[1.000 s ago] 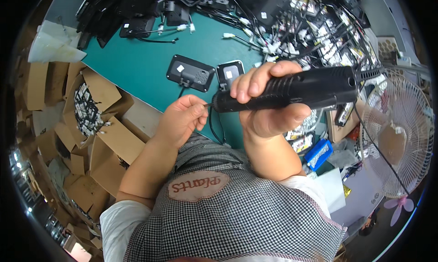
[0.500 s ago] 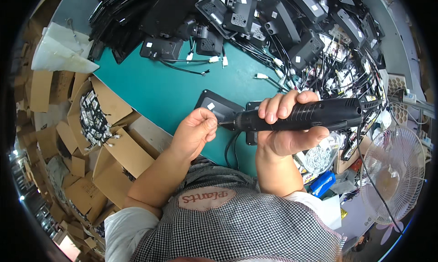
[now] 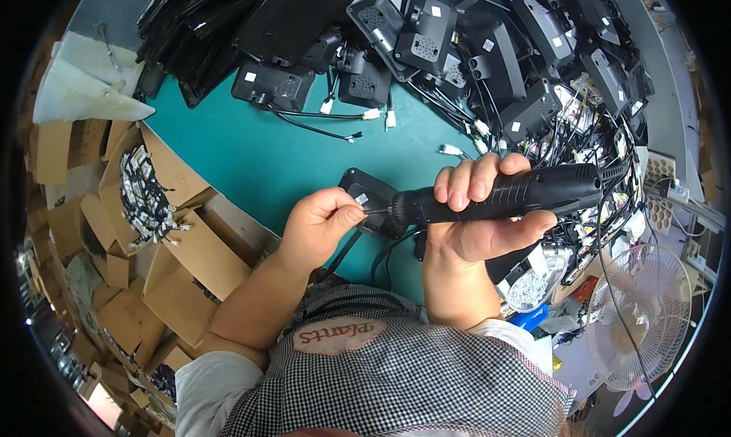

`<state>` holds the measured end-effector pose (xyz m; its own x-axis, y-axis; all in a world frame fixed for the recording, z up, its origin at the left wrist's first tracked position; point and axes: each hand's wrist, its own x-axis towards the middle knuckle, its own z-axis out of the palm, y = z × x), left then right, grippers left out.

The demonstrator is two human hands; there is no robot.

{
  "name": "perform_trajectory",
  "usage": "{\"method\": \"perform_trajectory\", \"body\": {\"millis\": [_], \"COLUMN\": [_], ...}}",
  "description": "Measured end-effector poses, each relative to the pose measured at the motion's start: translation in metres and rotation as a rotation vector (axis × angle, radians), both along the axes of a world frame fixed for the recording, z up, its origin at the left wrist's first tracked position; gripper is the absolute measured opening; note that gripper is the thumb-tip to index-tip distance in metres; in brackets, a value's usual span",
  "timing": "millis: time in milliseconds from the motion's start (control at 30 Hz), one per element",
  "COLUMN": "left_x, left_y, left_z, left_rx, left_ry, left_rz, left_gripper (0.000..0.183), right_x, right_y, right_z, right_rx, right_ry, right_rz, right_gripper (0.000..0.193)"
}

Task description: The person attaches plastic casings to electronic display modules using an electric screwdriver to secure them with screws.

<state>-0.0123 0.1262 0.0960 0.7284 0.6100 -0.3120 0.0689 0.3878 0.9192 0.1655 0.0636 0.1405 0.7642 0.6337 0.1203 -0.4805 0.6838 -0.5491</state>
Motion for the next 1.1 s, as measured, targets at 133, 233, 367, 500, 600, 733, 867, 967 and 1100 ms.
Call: {"method": "perform_trajectory", "body": {"millis": [133, 233, 367, 500, 600, 733, 867, 967, 1100], "left_x": [0.004, 0.005, 0.005, 0.003, -0.019, -0.019, -0.028, -0.026, -0.032], "left_y": [0.005, 0.011, 0.038, 0.131, 0.206, 0.224, 0.195, 0.156, 0.095], "left_z": [0.001, 0.004, 0.011, -0.013, -0.039, -0.054, -0.065, -0.063, -0.079], "left_rx": [0.128, 0.140, 0.410, 0.699, 0.893, 0.897, 0.922, 0.884, 0.870], "left_ry": [0.014, -0.033, 0.073, 0.461, 1.015, 1.132, 1.004, 0.911, 0.787], "left_rz": [0.003, -0.043, -0.106, 0.273, 0.048, -0.147, -0.204, -0.218, -0.214], "left_gripper": [0.015, 0.015, 0.021, 0.035, 0.046, 0.055, 0.057, 0.062, 0.093], "right_x": [0.003, 0.006, 0.009, 0.014, 0.014, 0.018, 0.019, 0.020, 0.012], "right_y": [0.007, 0.010, 0.015, 0.015, 0.017, 0.018, 0.026, 0.040, 0.067], "right_z": [-0.005, -0.007, -0.012, -0.016, -0.020, -0.025, -0.032, -0.043, -0.062], "right_rx": [-0.005, 0.004, -0.016, -0.043, -0.051, -0.084, -0.091, -0.111, -0.095], "right_ry": [-0.001, 0.026, 0.013, -0.045, -0.046, -0.085, -0.074, -0.125, -0.241], "right_rz": [0.048, 0.079, 0.083, 0.062, 0.058, 0.053, 0.066, 0.059, 0.045], "right_gripper": [0.071, 0.071, 0.071, 0.070, 0.069, 0.068, 0.067, 0.069, 0.068]}}
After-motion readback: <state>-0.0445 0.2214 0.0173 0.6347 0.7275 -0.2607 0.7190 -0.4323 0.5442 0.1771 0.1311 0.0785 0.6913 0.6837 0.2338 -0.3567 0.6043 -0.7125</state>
